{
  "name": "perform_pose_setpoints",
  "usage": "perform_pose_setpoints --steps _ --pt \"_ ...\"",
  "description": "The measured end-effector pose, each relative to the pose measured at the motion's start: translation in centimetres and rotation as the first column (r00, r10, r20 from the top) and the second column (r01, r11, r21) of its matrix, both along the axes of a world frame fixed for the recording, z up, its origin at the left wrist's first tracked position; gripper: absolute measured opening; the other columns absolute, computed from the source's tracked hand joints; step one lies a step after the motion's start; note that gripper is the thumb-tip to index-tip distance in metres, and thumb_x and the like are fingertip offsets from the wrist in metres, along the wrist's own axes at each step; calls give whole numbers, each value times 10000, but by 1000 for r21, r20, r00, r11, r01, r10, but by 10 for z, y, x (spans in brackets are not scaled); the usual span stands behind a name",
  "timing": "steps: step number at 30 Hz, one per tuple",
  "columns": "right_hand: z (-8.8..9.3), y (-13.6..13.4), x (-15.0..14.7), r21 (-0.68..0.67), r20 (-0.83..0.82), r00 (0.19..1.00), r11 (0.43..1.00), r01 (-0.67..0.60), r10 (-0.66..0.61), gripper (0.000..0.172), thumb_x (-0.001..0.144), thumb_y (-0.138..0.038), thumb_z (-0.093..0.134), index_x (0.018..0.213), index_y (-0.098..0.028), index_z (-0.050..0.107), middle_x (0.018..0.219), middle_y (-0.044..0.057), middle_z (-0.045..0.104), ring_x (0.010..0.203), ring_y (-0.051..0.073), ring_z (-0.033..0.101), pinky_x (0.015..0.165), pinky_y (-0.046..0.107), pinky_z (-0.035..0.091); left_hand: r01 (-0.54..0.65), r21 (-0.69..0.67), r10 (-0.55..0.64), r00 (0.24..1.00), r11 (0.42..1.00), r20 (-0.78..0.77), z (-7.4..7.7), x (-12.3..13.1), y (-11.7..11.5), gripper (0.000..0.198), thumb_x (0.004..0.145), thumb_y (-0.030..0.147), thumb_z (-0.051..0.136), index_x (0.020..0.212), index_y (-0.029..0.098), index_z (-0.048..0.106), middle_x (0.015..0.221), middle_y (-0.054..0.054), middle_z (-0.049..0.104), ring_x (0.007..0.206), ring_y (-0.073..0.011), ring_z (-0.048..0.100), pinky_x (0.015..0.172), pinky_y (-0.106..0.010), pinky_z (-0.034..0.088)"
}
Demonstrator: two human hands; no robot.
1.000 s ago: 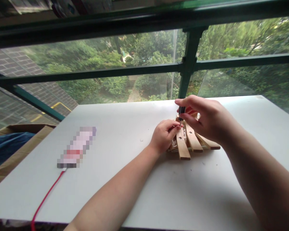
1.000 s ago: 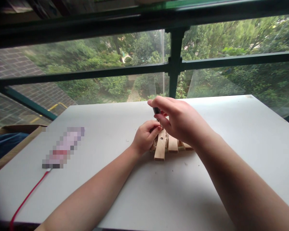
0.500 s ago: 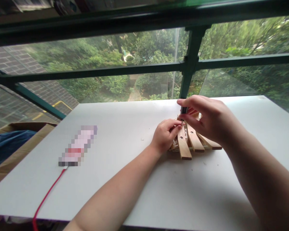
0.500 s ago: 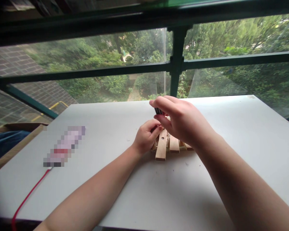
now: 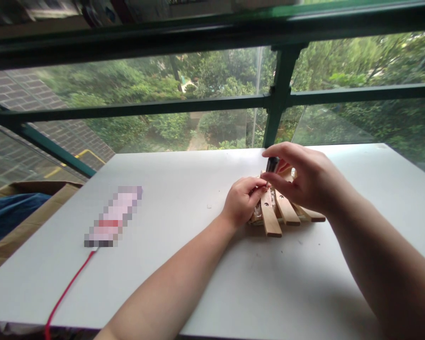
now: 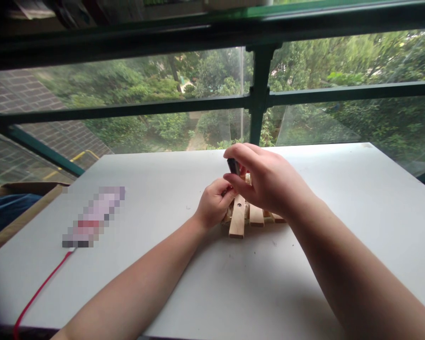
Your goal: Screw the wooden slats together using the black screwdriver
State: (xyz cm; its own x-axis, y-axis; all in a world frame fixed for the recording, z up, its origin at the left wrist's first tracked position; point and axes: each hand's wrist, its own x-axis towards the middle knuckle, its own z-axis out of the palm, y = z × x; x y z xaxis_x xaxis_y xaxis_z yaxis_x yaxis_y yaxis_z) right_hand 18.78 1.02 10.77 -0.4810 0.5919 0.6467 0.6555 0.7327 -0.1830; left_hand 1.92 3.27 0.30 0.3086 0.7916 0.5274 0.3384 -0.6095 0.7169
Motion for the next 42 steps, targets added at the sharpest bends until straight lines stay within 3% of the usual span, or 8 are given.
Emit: perform_pose_setpoints --steps 3,7,14,25,29,34,39,42 --pt "-1 0 1 -57 4 996 995 -84 84 488 796 -117 578 1267 -229 515 1074 69 687 825 187 665 748 317 526 3 -11 -2 1000 1000 7 -1 0 0 171 927 300 542 967 210 682 997 -42 721 944 -186 652 859 -317 503" --pt "-2 0 0 -80 -4 992 988 -128 128 490 832 -74 518 1298 -225 545 1116 65 695 968 193 664 816 315 521 -14 -8 15 1000 1000 20 -1 1 0 156 914 300 567 956 211 688 991 -39 723 945 -184 650 872 -316 500" --pt "2 -1 -3 -66 31 999 997 -31 33 430 852 -112 553 1269 -205 604 1088 69 709 904 187 675 780 295 509 -6 -3 6 1000 1000 16 -1 1 -1 184 924 309 553 957 200 698 1016 -45 721 965 -177 645 894 -300 488" --pt "2 -1 -2 -47 16 1000 999 -15 16 332 847 -158 609 1172 -213 651 1066 44 708 827 163 667 743 270 496 -23 11 23 999 1000 -28 -2 -2 -1 258 968 330 460 1022 203 679 985 -45 713 941 -173 634 860 -293 485" --pt "1 0 -2 -60 0 1000 998 -12 12 302 829 -185 645 1129 -218 662 1013 29 703 754 146 646 707 264 489 -23 36 24 999 999 -33 -2 -3 -1 249 929 398 532 988 204 676 913 -30 702 862 -163 623 822 -284 481" --pt "0 2 -2 -68 -42 999 998 7 -10 295 814 -207 664 1108 -208 668 967 29 697 704 143 623 692 274 486 -57 86 60 998 995 -24 0 -2 -2 206 922 358 552 925 204 690 933 -32 703 896 -163 623 841 -281 475" --pt "-2 2 0 -116 -25 1000 993 6 -9 462 848 -232 604 1308 -218 559 1081 69 682 776 175 629 727 307 494 -55 59 59 996 997 -65 5 0 -1 188 932 321 529 955 200 671 948 -35 700 911 -169 622 840 -286 480" --pt "-4 2 1 -171 -15 1000 985 -28 26 559 858 -153 531 1405 -235 448 1159 82 656 876 193 634 771 318 493 -81 54 85 994 995 -70 6 0 1 177 926 315 532 938 199 664 929 -32 697 879 -166 623 821 -282 480"
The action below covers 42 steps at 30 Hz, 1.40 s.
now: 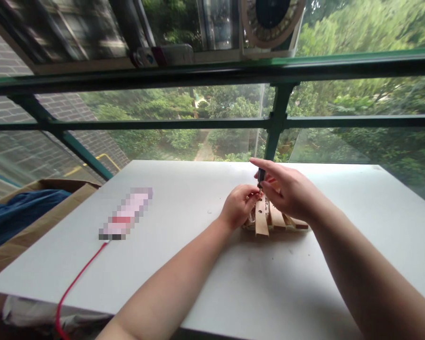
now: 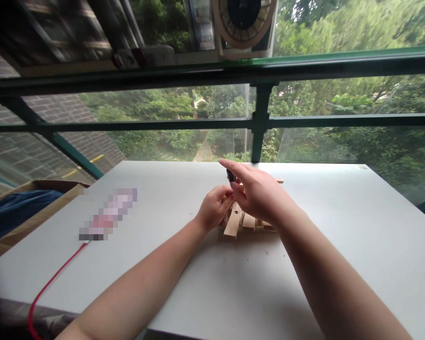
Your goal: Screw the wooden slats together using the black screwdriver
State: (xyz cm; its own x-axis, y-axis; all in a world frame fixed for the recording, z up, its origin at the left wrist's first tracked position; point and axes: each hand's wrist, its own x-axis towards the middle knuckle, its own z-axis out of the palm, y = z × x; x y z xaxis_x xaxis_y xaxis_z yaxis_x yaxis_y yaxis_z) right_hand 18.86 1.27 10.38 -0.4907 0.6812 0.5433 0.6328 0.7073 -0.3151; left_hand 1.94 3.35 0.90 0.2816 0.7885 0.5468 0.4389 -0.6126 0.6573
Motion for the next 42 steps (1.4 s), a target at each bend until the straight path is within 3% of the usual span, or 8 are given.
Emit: perform_pose_setpoints --steps 7,23,32,42 --pt "0 3 0 -29 -81 995 998 -53 51 395 850 -119 530 1230 -221 559 1051 63 680 876 180 640 758 283 481 -3 -43 3 1000 999 -19 -1 -1 4 195 923 342 530 923 199 664 899 -30 670 873 -172 612 805 -284 479" --pt "1 6 -1 -30 -124 992 999 -12 8 366 849 -134 535 1204 -218 567 1019 81 667 847 194 631 735 310 483 13 -43 -18 992 999 -126 14 -2 3 214 919 323 503 877 192 666 838 -24 670 815 -166 610 737 -269 477" --pt "-3 5 -2 -23 -161 987 999 -35 31 377 851 -122 528 1214 -224 550 1067 86 656 909 204 638 783 332 500 -2 -41 3 1000 999 25 1 2 1 203 895 354 571 884 186 685 875 -35 689 816 -158 611 755 -271 485" --pt "-4 5 -3 -18 -134 991 1000 7 -9 330 856 -160 555 1177 -232 548 1037 83 658 843 200 637 734 330 505 34 -46 -33 999 998 21 1 0 1 185 912 337 550 896 205 679 909 -43 693 903 -194 619 850 -321 486"
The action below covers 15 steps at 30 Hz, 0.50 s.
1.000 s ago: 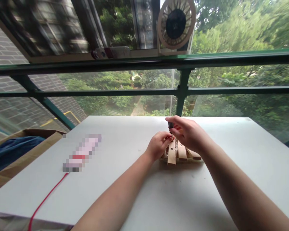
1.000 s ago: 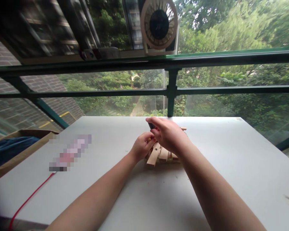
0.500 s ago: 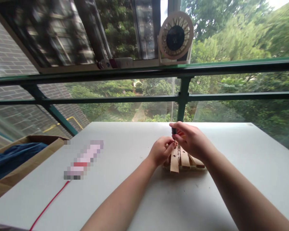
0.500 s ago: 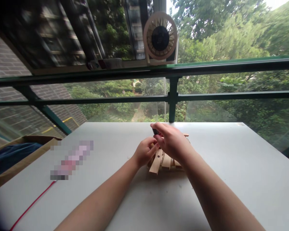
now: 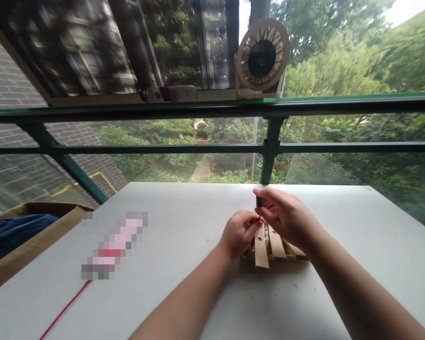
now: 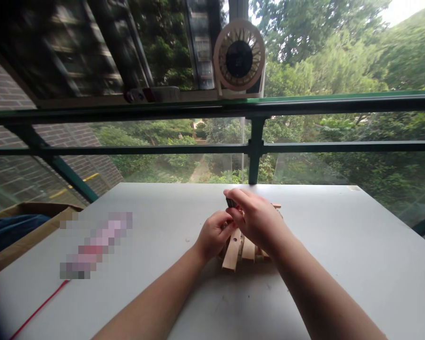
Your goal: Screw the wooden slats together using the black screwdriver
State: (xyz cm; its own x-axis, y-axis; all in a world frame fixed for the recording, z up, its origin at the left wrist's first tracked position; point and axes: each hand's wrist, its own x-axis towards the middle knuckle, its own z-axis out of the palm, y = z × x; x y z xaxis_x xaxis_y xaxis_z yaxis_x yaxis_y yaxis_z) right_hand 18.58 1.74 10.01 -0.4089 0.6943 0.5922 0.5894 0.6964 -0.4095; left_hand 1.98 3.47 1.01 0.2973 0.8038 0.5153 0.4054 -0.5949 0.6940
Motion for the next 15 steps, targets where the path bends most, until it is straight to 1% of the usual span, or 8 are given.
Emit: perform_pose_setpoints --steps 3,5,9,11,13,15 --pt "-1 0 1 -7 -5 1000 1000 30 -30 319 850 -199 580 1167 -224 548 986 78 658 807 196 636 724 335 515 9 14 -9 1000 1000 -14 1 0 0 184 914 334 548 904 204 678 925 -43 695 913 -197 616 867 -328 478" --pt "-1 0 2 -11 4 999 999 34 -34 352 846 -207 583 1195 -228 537 986 77 655 804 197 633 727 343 522 13 22 -13 1000 1000 -20 1 0 0 178 914 323 548 926 206 681 950 -46 698 931 -202 614 881 -334 474" --pt "1 -2 3 9 6 999 999 -44 43 483 852 -141 524 1318 -253 469 1183 102 623 997 224 625 840 377 514 11 30 -11 1000 999 -11 1 0 0 161 913 293 543 910 207 680 948 -45 705 937 -200 617 885 -332 475" --pt "0 -3 3 8 -24 997 997 -79 79 454 861 -120 496 1294 -254 483 1185 98 630 1025 221 624 858 376 510 1 33 -1 1000 999 -3 2 0 0 164 912 297 546 885 205 679 923 -41 705 920 -195 619 873 -326 478" --pt "0 -3 3 -7 -48 995 996 -93 93 373 871 -121 490 1220 -249 524 1115 84 659 975 205 641 837 362 517 -6 32 6 1000 999 1 2 1 0 173 915 306 545 882 203 680 903 -37 700 908 -190 616 866 -321 476" --pt "-1 -3 2 -23 -62 994 995 -96 95 336 871 -120 498 1180 -245 543 1061 74 679 936 196 655 812 347 524 -6 27 6 1000 1000 -2 2 1 -1 178 919 308 540 886 203 681 891 -33 696 902 -186 613 862 -317 472"
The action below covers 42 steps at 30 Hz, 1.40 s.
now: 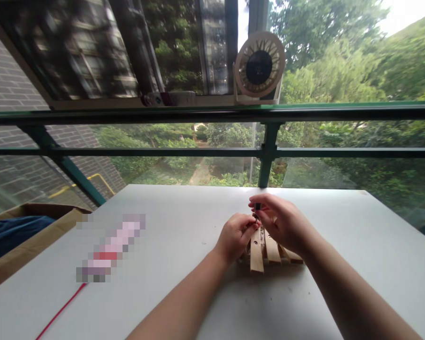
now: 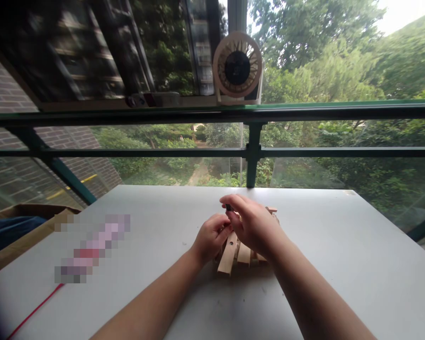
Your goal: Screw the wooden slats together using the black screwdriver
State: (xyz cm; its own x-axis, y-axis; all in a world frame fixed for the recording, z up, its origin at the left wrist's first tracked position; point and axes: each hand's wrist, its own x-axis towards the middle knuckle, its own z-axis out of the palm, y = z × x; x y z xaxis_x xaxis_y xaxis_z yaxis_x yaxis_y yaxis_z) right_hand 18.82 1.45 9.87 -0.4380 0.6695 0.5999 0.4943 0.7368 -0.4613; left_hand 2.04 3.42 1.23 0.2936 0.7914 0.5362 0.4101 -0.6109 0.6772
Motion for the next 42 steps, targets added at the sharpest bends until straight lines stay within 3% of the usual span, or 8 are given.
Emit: perform_pose_setpoints --steps 14,22,28,34,39,42 --pt "2 1 -1 51 24 997 996 77 -79 281 874 -162 539 1141 -237 584 1013 74 680 854 196 644 725 315 504 22 -23 -22 1000 999 -6 -3 0 -1 214 926 358 522 910 204 670 921 -48 691 901 -191 617 839 -322 484" --pt "1 1 0 79 29 993 990 113 -116 265 874 -196 558 1138 -220 564 1001 87 663 825 195 632 699 316 503 -23 -30 24 999 999 34 -5 -1 -1 193 909 359 564 915 211 688 911 -43 697 884 -184 627 827 -313 491" --pt "1 -3 0 19 27 999 1000 17 -17 487 844 -99 522 1303 -245 443 1107 72 655 911 184 649 783 322 518 -23 -38 24 999 999 29 -2 1 0 185 903 342 572 908 207 699 894 -37 707 872 -186 630 827 -311 491" --pt "0 -2 1 10 -29 1000 1000 1 -1 363 827 -80 528 1153 -235 495 1056 44 659 884 159 650 778 296 521 -21 -44 22 999 999 24 0 1 -1 187 902 339 577 925 209 708 910 -31 715 878 -180 631 832 -294 484" --pt "-3 0 3 -20 -4 1000 1000 -12 12 522 813 -69 525 1297 -247 442 1145 67 646 945 185 647 813 327 529 -8 -66 12 999 998 50 -3 1 0 209 918 345 551 935 211 711 956 -36 714 907 -180 635 839 -292 485" --pt "-2 2 3 15 -5 1000 1000 -23 23 522 838 -60 492 1323 -247 453 1192 75 636 980 178 642 839 320 521 -4 -65 8 998 998 55 -4 2 1 200 915 339 558 929 211 711 934 -30 712 898 -177 633 851 -292 479"
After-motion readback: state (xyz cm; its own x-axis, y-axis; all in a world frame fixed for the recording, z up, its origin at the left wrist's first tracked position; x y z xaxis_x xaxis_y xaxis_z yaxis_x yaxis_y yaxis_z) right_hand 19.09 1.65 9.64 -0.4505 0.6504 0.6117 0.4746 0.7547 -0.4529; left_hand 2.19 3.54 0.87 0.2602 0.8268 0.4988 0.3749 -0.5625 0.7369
